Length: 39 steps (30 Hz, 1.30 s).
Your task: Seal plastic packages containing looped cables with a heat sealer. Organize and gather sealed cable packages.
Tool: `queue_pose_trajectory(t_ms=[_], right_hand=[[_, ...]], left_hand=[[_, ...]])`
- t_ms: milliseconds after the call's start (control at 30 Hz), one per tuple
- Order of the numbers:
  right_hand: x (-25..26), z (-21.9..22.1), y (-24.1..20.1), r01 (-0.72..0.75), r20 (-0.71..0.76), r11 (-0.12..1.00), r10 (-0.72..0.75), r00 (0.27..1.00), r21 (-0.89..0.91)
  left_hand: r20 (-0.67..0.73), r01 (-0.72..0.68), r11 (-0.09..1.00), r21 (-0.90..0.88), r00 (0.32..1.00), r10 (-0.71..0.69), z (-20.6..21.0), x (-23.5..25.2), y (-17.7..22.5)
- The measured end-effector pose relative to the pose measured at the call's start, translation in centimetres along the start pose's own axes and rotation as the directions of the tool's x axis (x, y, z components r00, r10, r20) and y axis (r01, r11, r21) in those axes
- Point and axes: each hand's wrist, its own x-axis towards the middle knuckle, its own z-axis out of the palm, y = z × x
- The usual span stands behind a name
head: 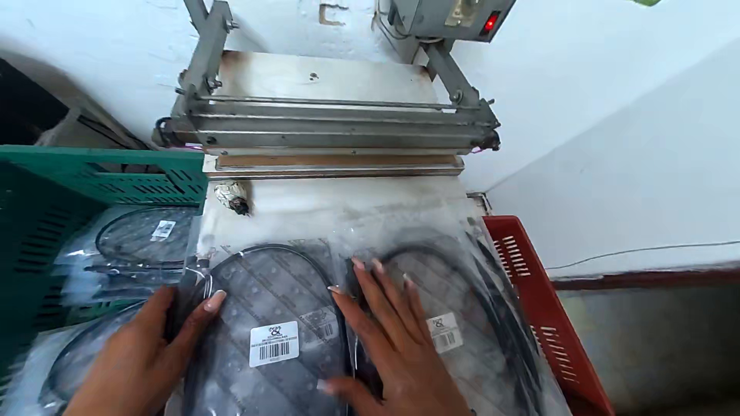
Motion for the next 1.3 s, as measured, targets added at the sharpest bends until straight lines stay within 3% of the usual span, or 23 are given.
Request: queue_pose_trajectory(t_ms=[67, 133, 200, 300, 367, 467, 533, 633, 733, 967, 1167, 1300], right_hand=[[-0.6, 0.9, 0.0, -0.010, 0.002, 0.999, 0.010, 1.000, 0.044], [-0.6, 0.2, 0.2, -0.033, -0.038, 0.969, 0.043, 0.998, 0.247], [0.1, -0.9, -0.8, -0.102, -0.075, 0.843, 0.166, 0.983, 0.528], [2.7, -1.7, -1.9, -0.229, -0.099, 0.625, 0.444, 0.891, 0.746], [3.7, -1.9, -0.7, -0.263, -0.121, 0.647, 0.486, 0.866, 0.715], [5.2, -2.8, 2.5, -0.354, -0.127, 0.780, 0.478, 0.869, 0.516], [7.3, -3.5, 4.5, -0.458, -0.086, 0.781, 0.538, 0.839, 0.425], [11.1, -4.2, 6.9, -0.580, -0.023, 0.711, 0.640, 0.768, 0.398], [13.6, -4.1, 8.4, -0.645, 0.012, 0.667, 0.691, 0.722, 0.374], [15.5, -3.1, 10.6, -0.704, 0.036, 0.594, 0.754, 0.656, 0.389], [16.6, -2.9, 11.4, -0.715, 0.053, 0.614, 0.745, 0.665, 0.334], [16.3, -2.9, 10.9, -0.707, 0.054, 0.634, 0.731, 0.680, 0.313]], left_hand=[[-0.126, -0.089, 0.994, -0.062, 0.989, 0.081, -0.9, -0.7, -0.8], [-0.224, -0.204, 0.928, -0.312, 0.965, 0.137, -1.9, -1.3, -0.5], [-0.153, -0.250, 0.715, -0.653, 0.968, 0.199, -2.4, -1.4, 1.0], [-0.116, -0.196, 0.575, -0.794, 0.978, 0.173, -0.6, 1.4, 4.2], [-0.084, -0.100, 0.591, -0.801, 0.995, 0.054, 0.3, 3.9, 6.3], [0.045, 0.000, 0.671, -0.741, 0.998, 0.050, -0.2, 7.6, 7.9], [0.098, 0.017, 0.699, -0.715, 0.992, 0.076, -0.4, 10.0, 8.7], [0.128, 0.094, 0.628, -0.772, 0.992, 0.008, 1.0, 13.2, 10.0], [0.067, 0.121, 0.583, -0.804, 0.991, -0.113, 3.4, 15.2, 10.7], [-0.070, 0.070, 0.666, -0.743, 0.981, -0.181, 5.2, 15.8, 11.5], [-0.116, 0.049, 0.679, -0.732, 0.974, -0.195, 5.4, 16.2, 11.7], [-0.191, -0.044, 0.700, -0.713, 0.972, -0.133, 5.9, 16.2, 10.9]])
